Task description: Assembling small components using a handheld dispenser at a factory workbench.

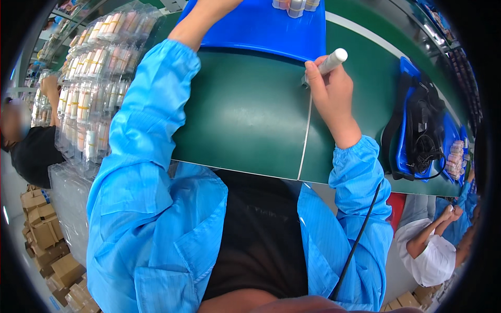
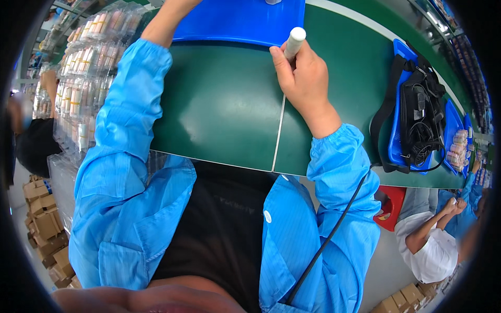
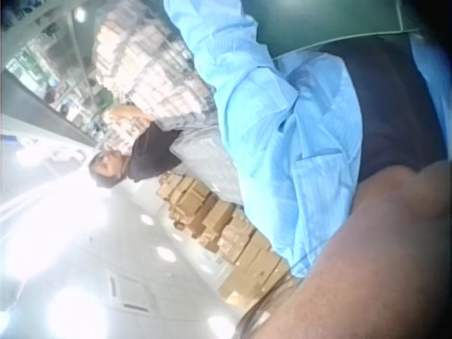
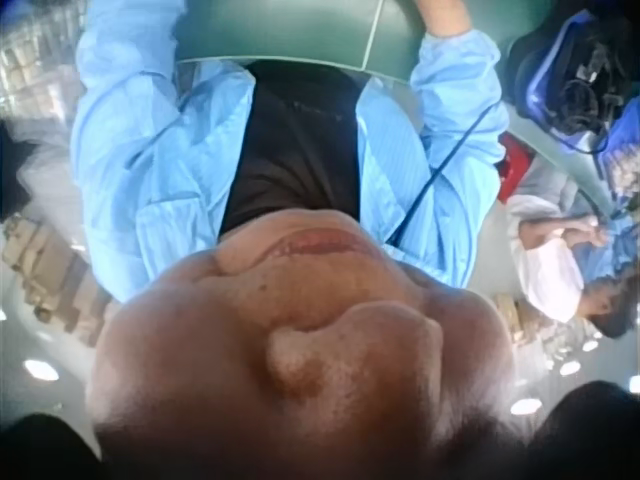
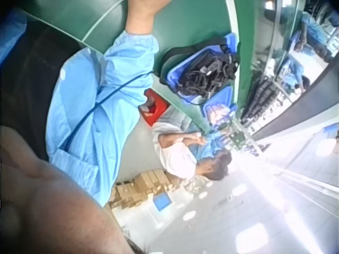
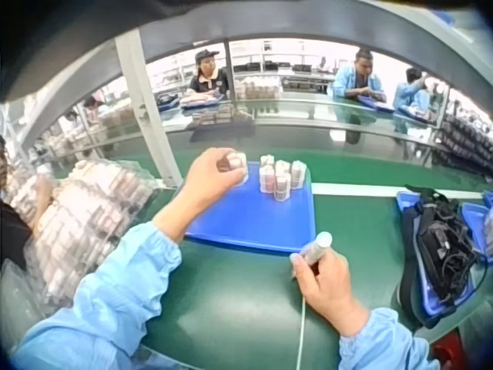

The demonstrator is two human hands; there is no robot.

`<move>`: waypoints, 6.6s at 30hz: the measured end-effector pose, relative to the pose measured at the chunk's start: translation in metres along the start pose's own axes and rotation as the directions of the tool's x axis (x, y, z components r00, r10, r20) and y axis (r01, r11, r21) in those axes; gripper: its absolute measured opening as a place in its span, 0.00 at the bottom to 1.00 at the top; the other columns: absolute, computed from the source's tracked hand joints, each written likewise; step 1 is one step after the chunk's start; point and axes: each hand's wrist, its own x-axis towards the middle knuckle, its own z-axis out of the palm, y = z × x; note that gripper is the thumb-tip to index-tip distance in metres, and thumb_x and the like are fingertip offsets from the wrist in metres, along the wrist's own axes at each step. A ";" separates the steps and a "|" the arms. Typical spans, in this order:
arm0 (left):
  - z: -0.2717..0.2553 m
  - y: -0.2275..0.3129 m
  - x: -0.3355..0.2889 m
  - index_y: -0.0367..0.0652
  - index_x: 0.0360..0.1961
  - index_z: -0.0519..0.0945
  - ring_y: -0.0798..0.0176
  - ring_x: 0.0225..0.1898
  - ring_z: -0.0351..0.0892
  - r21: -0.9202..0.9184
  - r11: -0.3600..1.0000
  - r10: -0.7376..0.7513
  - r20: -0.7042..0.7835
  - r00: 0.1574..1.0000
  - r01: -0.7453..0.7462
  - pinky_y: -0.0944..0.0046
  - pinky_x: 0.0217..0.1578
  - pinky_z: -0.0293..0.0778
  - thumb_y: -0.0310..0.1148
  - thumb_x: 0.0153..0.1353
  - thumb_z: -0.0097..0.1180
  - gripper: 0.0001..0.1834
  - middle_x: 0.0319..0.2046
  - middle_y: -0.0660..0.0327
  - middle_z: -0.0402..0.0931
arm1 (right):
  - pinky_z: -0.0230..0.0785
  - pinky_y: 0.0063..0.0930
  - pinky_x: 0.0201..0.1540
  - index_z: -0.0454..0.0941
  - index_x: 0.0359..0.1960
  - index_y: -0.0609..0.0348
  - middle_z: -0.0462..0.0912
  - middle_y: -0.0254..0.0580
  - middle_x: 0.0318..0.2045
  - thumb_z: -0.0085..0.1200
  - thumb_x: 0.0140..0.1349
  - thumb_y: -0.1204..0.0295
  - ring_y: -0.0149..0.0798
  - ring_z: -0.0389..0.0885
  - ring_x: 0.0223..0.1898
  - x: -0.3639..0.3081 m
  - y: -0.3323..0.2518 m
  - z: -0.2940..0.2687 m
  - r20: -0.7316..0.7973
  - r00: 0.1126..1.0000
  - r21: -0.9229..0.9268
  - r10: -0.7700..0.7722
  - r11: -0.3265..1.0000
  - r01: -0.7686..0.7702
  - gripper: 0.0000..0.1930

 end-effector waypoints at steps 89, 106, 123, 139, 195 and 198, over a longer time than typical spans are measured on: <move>0.045 0.051 -0.147 0.41 0.48 0.78 0.57 0.38 0.81 -0.452 0.865 0.378 0.305 0.874 -0.216 0.62 0.39 0.79 0.33 0.52 0.67 0.21 0.40 0.56 0.78 | 0.65 0.15 0.29 0.74 0.38 0.62 0.83 0.38 0.30 0.55 0.69 0.71 0.21 0.70 0.24 -0.002 -0.022 -0.033 -0.094 0.994 0.318 0.053 0.948 -0.021 0.07; 0.047 0.051 -0.149 0.43 0.57 0.71 0.52 0.49 0.78 -0.468 0.870 0.331 0.315 0.889 -0.158 0.58 0.50 0.76 0.32 0.52 0.64 0.30 0.45 0.54 0.76 | 0.65 0.18 0.26 0.77 0.35 0.64 0.83 0.41 0.31 0.50 0.71 0.70 0.21 0.69 0.22 0.007 -0.017 -0.045 -0.195 0.978 0.364 0.080 0.932 -0.004 0.10; 0.040 0.062 -0.145 0.40 0.52 0.76 0.56 0.42 0.79 -0.323 0.946 0.146 0.441 0.885 0.005 0.60 0.45 0.78 0.37 0.52 0.69 0.27 0.43 0.56 0.75 | 0.67 0.19 0.28 0.75 0.36 0.65 0.83 0.44 0.33 0.49 0.72 0.69 0.23 0.70 0.23 0.005 -0.012 -0.043 -0.130 0.989 0.417 0.073 0.909 -0.013 0.11; 0.046 0.054 -0.146 0.41 0.52 0.78 0.63 0.41 0.79 -0.364 0.922 0.269 0.368 0.890 -0.128 0.66 0.44 0.76 0.33 0.55 0.68 0.23 0.44 0.60 0.76 | 0.61 0.13 0.24 0.74 0.38 0.61 0.83 0.38 0.31 0.54 0.70 0.70 0.19 0.69 0.23 0.002 -0.022 -0.028 -0.057 0.987 0.298 0.149 0.946 -0.126 0.07; 0.040 0.026 -0.127 0.34 0.55 0.76 0.60 0.48 0.82 -0.626 0.067 0.139 0.777 0.614 0.777 0.60 0.49 0.79 0.40 0.66 0.56 0.23 0.47 0.52 0.80 | 0.73 0.20 0.33 0.76 0.37 0.63 0.84 0.38 0.27 0.59 0.66 0.69 0.26 0.81 0.29 -0.008 0.011 -0.011 -0.016 0.991 -0.034 0.130 0.991 -0.131 0.09; 0.035 0.029 -0.124 0.32 0.57 0.73 0.56 0.51 0.80 -0.595 -0.045 0.196 0.783 0.591 0.803 0.57 0.50 0.77 0.42 0.68 0.42 0.26 0.51 0.47 0.79 | 0.73 0.20 0.32 0.76 0.37 0.63 0.84 0.38 0.27 0.59 0.66 0.69 0.27 0.81 0.29 -0.008 0.012 -0.011 -0.018 0.992 -0.019 0.128 0.992 -0.129 0.09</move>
